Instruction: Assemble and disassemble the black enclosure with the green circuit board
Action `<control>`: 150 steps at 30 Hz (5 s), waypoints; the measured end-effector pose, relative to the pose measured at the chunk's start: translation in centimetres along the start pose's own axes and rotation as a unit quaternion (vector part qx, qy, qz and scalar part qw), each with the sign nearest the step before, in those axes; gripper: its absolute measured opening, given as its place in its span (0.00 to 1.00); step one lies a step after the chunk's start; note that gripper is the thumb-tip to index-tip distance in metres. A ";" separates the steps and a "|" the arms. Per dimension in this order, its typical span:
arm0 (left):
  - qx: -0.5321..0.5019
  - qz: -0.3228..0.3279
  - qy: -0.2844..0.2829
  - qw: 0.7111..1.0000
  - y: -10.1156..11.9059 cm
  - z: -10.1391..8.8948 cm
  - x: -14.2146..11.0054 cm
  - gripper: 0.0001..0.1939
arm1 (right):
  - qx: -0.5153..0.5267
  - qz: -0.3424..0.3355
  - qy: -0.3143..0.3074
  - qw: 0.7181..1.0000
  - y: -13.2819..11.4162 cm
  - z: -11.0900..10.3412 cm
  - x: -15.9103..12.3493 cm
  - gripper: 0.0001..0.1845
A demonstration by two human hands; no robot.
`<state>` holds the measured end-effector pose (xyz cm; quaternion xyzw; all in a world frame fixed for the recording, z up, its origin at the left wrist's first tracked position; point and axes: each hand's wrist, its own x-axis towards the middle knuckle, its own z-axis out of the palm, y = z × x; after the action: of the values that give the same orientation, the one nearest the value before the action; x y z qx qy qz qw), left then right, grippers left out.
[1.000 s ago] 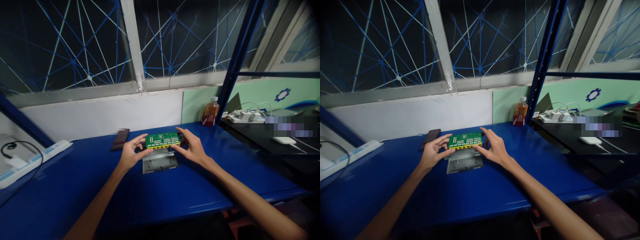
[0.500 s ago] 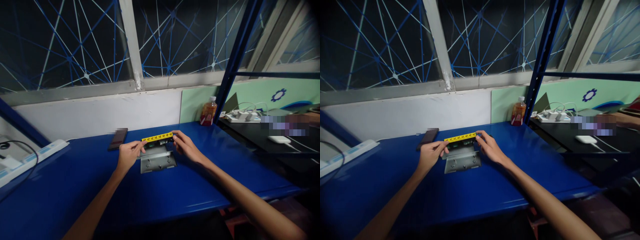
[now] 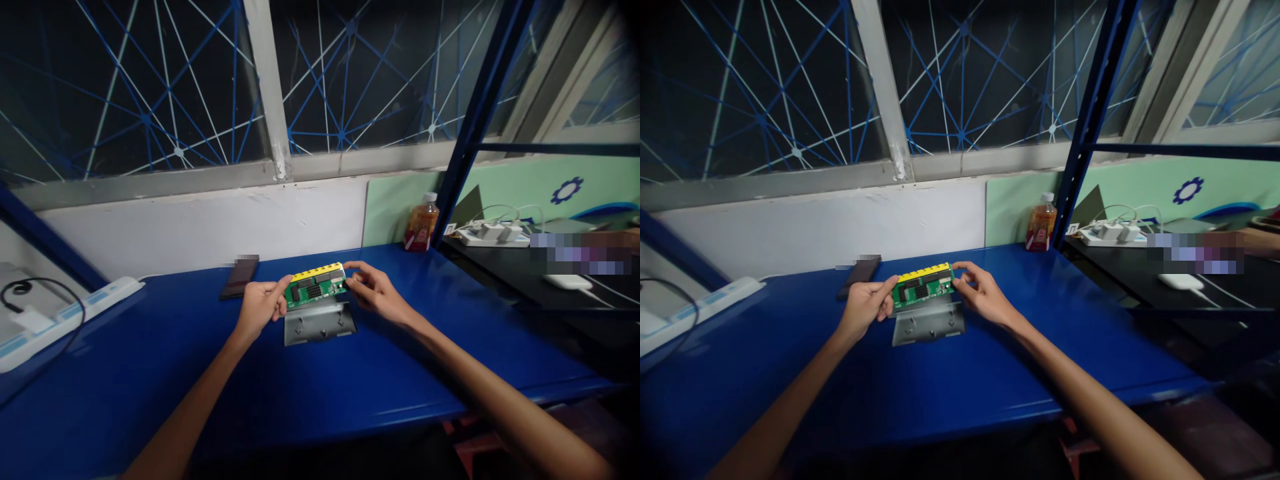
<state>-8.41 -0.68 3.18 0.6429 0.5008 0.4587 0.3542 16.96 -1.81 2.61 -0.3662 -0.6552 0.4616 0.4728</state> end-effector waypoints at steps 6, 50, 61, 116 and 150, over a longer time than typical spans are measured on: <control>-0.013 -0.019 -0.011 1.000 -0.1 -0.1 0.3 0.27 | 0.009 0.024 0.002 1.000 -0.7 0.1 -0.1 0.24; -0.016 0.003 -0.020 1.000 0.3 0.8 -0.3 0.23 | 0.053 -0.022 0.042 0.997 -1.1 -0.8 0.1 0.22; -0.049 0.052 -0.023 0.997 0.1 0.8 -0.3 0.18 | 0.015 -0.024 0.026 0.999 0.1 -0.3 0.1 0.21; 0.337 0.105 -0.323 0.878 0.2 -2.6 -0.6 0.24 | -0.401 -0.071 -0.170 0.897 -0.4 -1.0 -0.9 0.32; 0.290 0.087 -0.326 0.895 0.4 -2.6 -0.4 0.32 | -0.456 -0.091 -0.092 0.881 -0.6 -1.7 -0.5 0.28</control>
<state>-10.78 -1.21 4.33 0.8717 0.4098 0.0865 0.2542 18.71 -1.99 3.31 -0.4358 -0.8642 0.0986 0.2313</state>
